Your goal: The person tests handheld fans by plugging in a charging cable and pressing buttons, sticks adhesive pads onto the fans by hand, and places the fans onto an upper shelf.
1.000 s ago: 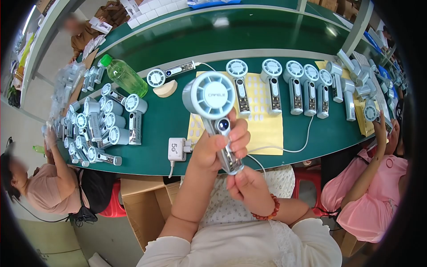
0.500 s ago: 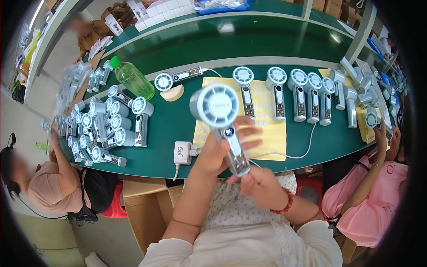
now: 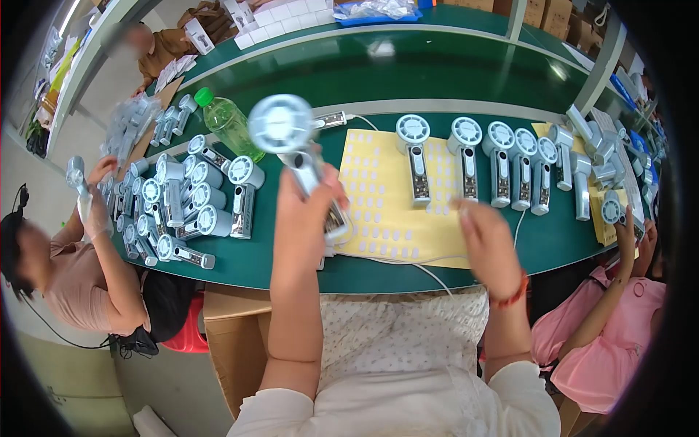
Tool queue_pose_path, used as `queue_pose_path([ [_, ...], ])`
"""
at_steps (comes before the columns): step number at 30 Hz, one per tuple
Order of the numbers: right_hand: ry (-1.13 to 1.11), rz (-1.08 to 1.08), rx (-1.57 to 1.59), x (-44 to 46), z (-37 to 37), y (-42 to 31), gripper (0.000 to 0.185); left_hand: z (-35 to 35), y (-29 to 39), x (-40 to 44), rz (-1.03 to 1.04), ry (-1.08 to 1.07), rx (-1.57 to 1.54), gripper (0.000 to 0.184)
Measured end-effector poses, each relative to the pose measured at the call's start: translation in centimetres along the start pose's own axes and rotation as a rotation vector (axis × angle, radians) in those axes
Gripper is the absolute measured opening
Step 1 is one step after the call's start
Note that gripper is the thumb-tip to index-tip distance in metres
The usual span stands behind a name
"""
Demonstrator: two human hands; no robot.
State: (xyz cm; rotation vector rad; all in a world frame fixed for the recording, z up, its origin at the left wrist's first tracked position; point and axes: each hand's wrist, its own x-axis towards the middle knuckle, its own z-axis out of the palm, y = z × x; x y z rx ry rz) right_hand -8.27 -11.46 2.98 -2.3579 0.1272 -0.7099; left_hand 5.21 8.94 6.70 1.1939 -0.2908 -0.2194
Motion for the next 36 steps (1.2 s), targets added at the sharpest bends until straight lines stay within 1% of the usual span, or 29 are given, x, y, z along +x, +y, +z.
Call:
queue_pose_path([
  [1, -0.145, 0.172, -0.157, 0.9, -1.3, 0.3, 0.027, -0.2, -0.3, -0.4, -0.061, -0.099, 0.115, 0.033],
  [2, 0.014, 0.023, -0.447, 0.4, -0.9, 1.8, 0.037, 0.1, -0.5, -1.3, -0.098, -0.149, 0.178, 0.035],
  [3, 0.097, 0.056, -0.274, 0.8, -1.2, 1.3, 0.04, 0.6, -0.9, -2.3, -0.135, -0.199, 0.239, 0.038],
  [5, 0.258, 0.132, 0.071, 1.8, -1.7, -0.5, 0.047, 1.0, -1.8, -3.9, -0.237, -0.294, 0.236, 0.041],
  [6, 0.236, 0.114, 0.444, 1.6, -1.5, -0.9, 0.05, 1.4, -2.1, -4.5, -0.268, -0.327, 0.253, 0.044],
  [7, 0.217, 0.022, 0.621, 1.8, -1.0, -1.8, 0.055, 1.8, -2.3, -5.1, -0.301, -0.36, 0.269, 0.047],
  [9, 0.066, -0.028, 0.718, 2.2, -0.1, -3.0, 0.062, 2.5, -2.9, -6.0, -0.337, -0.427, 0.299, 0.052],
  [11, -0.104, -0.084, 0.599, 2.8, 0.2, -3.0, 0.065, 2.7, -3.3, -6.6, -0.354, -0.485, 0.338, 0.058],
  [12, -0.111, -0.003, 0.629, 2.8, 0.3, -3.6, 0.062, 2.7, -3.3, -6.6, -0.35, -0.517, 0.355, 0.063],
  [16, -0.152, 0.04, 0.603, 2.9, 0.2, -3.7, 0.057, 2.6, -2.6, -6.8, -0.374, -0.527, 0.365, 0.064],
  [19, -0.218, 0.057, 0.571, 3.1, -0.5, -3.6, 0.057, 2.6, -2.7, -6.9, -0.377, -0.533, 0.37, 0.064],
  [22, -0.25, 0.026, 0.539, 3.4, -1.0, -3.3, 0.057, 2.7, -3.1, -7.0, -0.352, -0.533, 0.362, 0.063],
  [24, -0.238, 0.035, 0.552, 3.3, -1.0, -3.2, 0.057, 2.8, -3.3, -7.1, -0.338, -0.533, 0.35, 0.063],
  [27, -0.242, 0.049, 0.582, 3.2, -0.7, -3.0, 0.06, 3.0, -3.2, -6.9, -0.377, -0.541, 0.369, 0.064],
  [30, -0.23, 0.0, 0.617, 3.2, -0.5, -2.4, 0.062, 3.3, -3.2, -6.6, -0.312, -0.504, 0.369, 0.063],
  [31, -0.224, -0.031, 0.634, 3.3, -0.5, -2.2, 0.062, 3.3, -3.2, -6.2, -0.221, -0.508, 0.494, 0.062],
  [33, -0.1, -0.128, 0.473, 3.1, -1.4, -2.0, 0.058, 2.7, -2.5, -4.4, -0.026, -0.474, 0.777, 0.059],
  [34, -0.022, -0.067, 0.409, 2.7, -1.8, -1.7, 0.054, 2.5, -1.7, -3.1, 0.01, -0.459, 0.717, 0.058],
  [35, 0.051, -0.005, 0.346, 1.9, -2.1, -1.2, 0.05, 2.4, -0.6, -1.5, 0.046, -0.448, 0.761, 0.057],
  [36, 0.087, 0.068, 0.139, 1.2, -2.4, -1.0, 0.047, 2.7, 0.8, 0.3, 0.143, -0.423, 0.847, 0.054],
])
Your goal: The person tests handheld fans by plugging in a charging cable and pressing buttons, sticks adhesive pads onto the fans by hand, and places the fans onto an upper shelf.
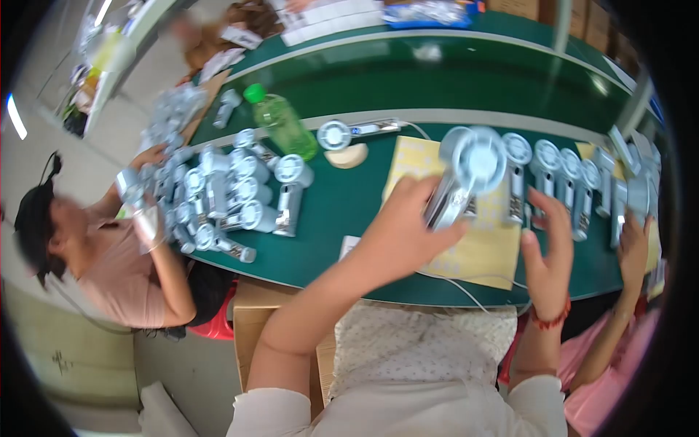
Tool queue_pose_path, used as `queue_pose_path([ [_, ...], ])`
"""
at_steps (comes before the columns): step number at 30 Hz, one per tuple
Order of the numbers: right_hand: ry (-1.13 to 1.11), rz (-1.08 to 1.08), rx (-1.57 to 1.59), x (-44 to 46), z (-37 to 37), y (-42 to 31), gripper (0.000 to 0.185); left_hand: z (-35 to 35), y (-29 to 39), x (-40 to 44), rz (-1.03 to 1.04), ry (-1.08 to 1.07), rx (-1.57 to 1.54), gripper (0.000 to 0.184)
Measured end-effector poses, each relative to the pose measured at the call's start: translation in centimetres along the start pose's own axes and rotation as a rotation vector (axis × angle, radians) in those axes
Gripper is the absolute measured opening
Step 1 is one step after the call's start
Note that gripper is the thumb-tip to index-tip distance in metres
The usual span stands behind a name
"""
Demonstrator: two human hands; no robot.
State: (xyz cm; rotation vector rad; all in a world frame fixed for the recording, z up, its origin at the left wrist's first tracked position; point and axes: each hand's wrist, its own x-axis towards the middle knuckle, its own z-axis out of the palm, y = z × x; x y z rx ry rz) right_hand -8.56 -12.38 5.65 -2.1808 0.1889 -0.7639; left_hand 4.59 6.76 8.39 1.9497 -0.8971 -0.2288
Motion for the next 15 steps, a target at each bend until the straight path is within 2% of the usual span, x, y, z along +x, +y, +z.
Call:
queue_pose_path([
  [1, 0.052, 0.059, -0.218, -0.8, -0.4, 0.5, 0.043, -1.3, 0.5, 2.0, -0.017, 0.031, 0.051, 0.051],
  [2, 0.064, 0.091, -0.305, -1.6, -0.5, 1.7, 0.041, -1.9, -0.7, 4.3, -0.022, 0.091, 0.083, 0.046],
  [3, 0.082, 0.129, -0.402, -2.5, -0.5, 2.9, 0.039, -2.8, -0.8, 6.5, -0.139, 0.095, -0.004, 0.041],
  [4, 0.07, 0.158, -0.462, -3.2, -0.4, 4.0, 0.038, -3.2, -2.3, 8.9, -0.032, 0.221, 0.108, 0.041],
  [6, 0.058, 0.23, -0.588, -4.4, 0.0, 5.6, 0.037, -4.2, -2.6, 12.9, -0.164, 0.255, 0.171, 0.036],
  [11, 0.071, 0.241, -0.628, -4.8, -0.7, 6.9, 0.036, -2.5, -7.9, 21.7, -0.251, 0.385, 0.47, 0.033],
  [15, 0.015, 0.261, -0.58, -3.9, -0.8, 6.9, 0.029, -1.5, -11.3, 26.0, -0.331, 0.301, 0.567, 0.035],
])
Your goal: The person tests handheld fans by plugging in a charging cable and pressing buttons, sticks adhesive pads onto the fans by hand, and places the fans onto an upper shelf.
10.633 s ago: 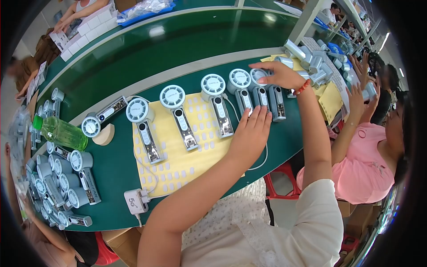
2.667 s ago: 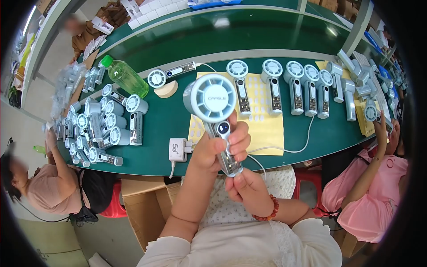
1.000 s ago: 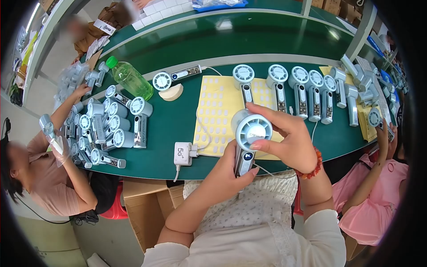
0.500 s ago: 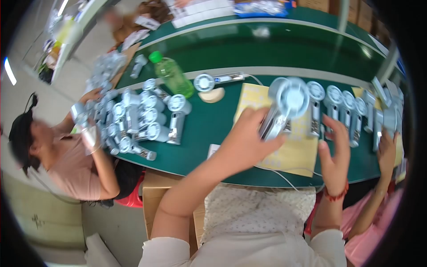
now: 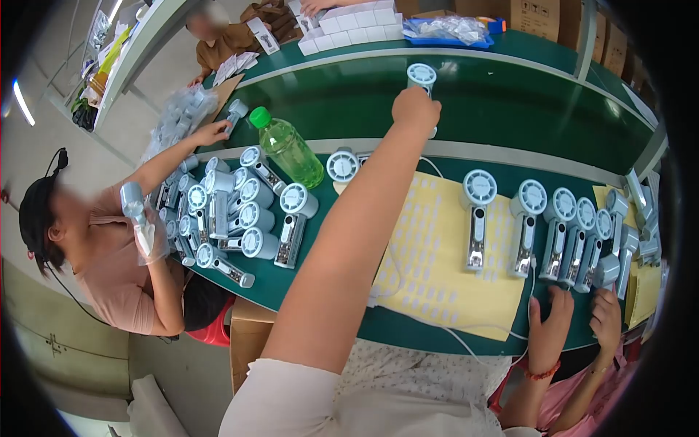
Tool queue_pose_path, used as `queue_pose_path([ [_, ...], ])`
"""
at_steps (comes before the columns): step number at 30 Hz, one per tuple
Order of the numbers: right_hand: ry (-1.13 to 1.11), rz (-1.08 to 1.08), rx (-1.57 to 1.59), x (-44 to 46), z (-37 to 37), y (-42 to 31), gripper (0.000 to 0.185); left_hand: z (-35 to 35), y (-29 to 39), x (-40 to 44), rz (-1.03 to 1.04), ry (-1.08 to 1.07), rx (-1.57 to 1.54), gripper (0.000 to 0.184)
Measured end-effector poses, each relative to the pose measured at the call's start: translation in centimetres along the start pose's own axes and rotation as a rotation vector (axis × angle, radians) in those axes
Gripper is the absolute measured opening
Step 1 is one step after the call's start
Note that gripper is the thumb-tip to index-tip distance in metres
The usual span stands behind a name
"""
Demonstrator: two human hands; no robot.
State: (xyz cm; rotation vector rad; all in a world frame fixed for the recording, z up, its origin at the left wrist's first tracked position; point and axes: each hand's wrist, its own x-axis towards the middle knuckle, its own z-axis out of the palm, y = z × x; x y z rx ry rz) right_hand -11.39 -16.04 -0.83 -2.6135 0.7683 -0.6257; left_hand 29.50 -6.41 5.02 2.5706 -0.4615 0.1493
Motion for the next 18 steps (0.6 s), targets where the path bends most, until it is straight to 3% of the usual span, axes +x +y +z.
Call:
queue_pose_path([
  [5, -0.02, 0.08, 0.019, 0.5, 0.6, -0.1, 0.026, 4.5, -1.9, 4.0, -0.052, -0.036, 0.071, 0.033],
  [8, -0.015, 0.076, 0.033, 0.5, 1.1, 0.4, 0.025, 5.9, -3.0, 4.9, -0.099, -0.113, 0.101, 0.021],
  [11, -0.058, 0.009, 0.051, 1.0, 0.5, -1.0, 0.023, 8.9, -5.5, 6.4, -0.064, 0.008, 0.17, 0.039],
  [14, -0.103, -0.06, 0.042, 1.2, 0.2, -1.6, 0.021, 5.5, -2.9, 2.4, -0.073, 0.09, 0.156, 0.049],
  [17, -0.071, -0.107, 0.062, 0.9, 0.8, -0.9, 0.019, 3.4, -1.0, -1.6, 0.194, 0.202, 0.156, 0.056],
  [18, -0.049, -0.12, 0.075, 0.8, 1.0, -0.6, 0.018, 2.8, -0.4, -3.0, 0.239, 0.15, 0.124, 0.056],
])
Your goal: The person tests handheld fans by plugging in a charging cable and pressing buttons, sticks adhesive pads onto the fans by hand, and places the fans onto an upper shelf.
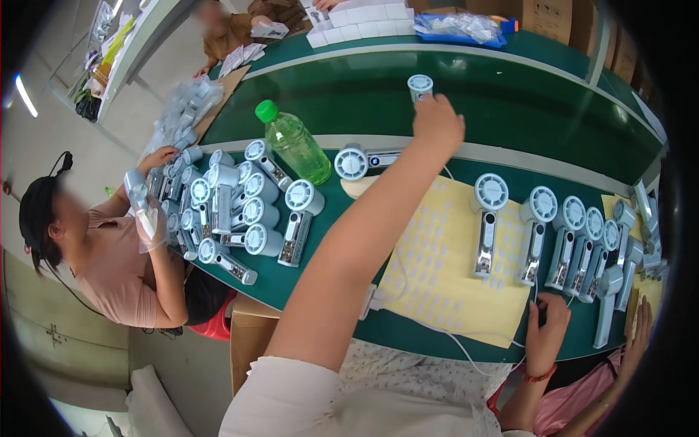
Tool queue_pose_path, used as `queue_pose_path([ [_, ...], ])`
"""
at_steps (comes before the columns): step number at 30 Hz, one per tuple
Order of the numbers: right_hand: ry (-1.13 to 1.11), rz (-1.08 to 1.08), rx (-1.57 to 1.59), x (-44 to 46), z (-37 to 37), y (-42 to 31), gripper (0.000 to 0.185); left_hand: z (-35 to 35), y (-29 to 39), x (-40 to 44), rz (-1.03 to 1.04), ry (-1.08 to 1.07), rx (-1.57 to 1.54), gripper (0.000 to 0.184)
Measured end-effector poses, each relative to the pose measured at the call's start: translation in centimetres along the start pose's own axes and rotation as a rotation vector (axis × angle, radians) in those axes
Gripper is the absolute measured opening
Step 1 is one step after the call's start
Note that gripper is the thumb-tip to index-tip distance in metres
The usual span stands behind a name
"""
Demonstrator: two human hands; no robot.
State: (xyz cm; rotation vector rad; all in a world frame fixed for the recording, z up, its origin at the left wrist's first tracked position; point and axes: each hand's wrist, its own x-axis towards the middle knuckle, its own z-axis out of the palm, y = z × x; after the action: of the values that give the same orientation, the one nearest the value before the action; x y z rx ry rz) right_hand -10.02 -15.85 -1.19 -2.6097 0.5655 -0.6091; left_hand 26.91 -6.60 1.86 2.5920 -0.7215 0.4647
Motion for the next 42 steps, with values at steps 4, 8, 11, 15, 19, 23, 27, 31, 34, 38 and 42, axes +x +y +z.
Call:
queue_pose_path([
  [4, 0.07, 0.01, 0.005, -0.5, 0.4, 0.0, 0.021, -4.0, 3.3, -5.6, 0.043, -0.163, -0.171, 0.054],
  [8, 0.005, -0.018, -0.077, -0.7, 0.3, -0.2, 0.024, -8.4, 4.5, -10.0, 0.041, -0.551, -0.193, 0.061],
  [11, -0.005, -0.07, -0.149, -0.7, 0.4, -0.3, 0.023, -8.5, 4.9, -12.7, 0.049, -0.623, -0.189, 0.066],
  [15, -0.03, -0.028, -0.143, -0.5, 0.8, -0.3, 0.023, -7.3, 5.3, -14.4, -0.005, -0.604, -0.266, 0.065],
  [19, 0.085, -0.078, -0.096, -0.6, 1.6, -0.3, 0.024, -6.4, 6.5, -15.5, -0.087, -0.495, -0.335, 0.063],
  [23, 0.074, -0.075, -0.18, -0.7, 1.6, -0.7, 0.027, -3.2, 6.5, -15.6, -0.193, -0.41, -0.457, 0.059],
  [27, 0.017, -0.024, -0.136, -0.6, 0.8, -0.5, 0.022, -4.1, 6.2, -16.2, -0.329, -0.395, -0.879, 0.055],
  [31, 0.027, 0.108, 0.31, -0.7, -0.2, -0.7, 0.016, -7.4, 6.9, -18.2, -0.523, -0.383, -1.506, 0.061],
  [34, 0.058, 0.127, 0.696, -0.5, -0.8, -2.4, 0.018, -7.7, 7.7, -20.1, -0.696, -0.331, -1.814, 0.061],
  [38, -0.02, 0.095, 0.92, -1.0, -1.3, -7.5, 0.042, -8.5, 8.5, -22.4, -0.801, -0.377, -2.098, 0.042],
  [42, 0.032, 0.023, 0.987, -1.7, 0.6, -9.3, 0.054, -10.4, 10.0, -24.3, -0.679, -0.266, -2.02, 0.034],
])
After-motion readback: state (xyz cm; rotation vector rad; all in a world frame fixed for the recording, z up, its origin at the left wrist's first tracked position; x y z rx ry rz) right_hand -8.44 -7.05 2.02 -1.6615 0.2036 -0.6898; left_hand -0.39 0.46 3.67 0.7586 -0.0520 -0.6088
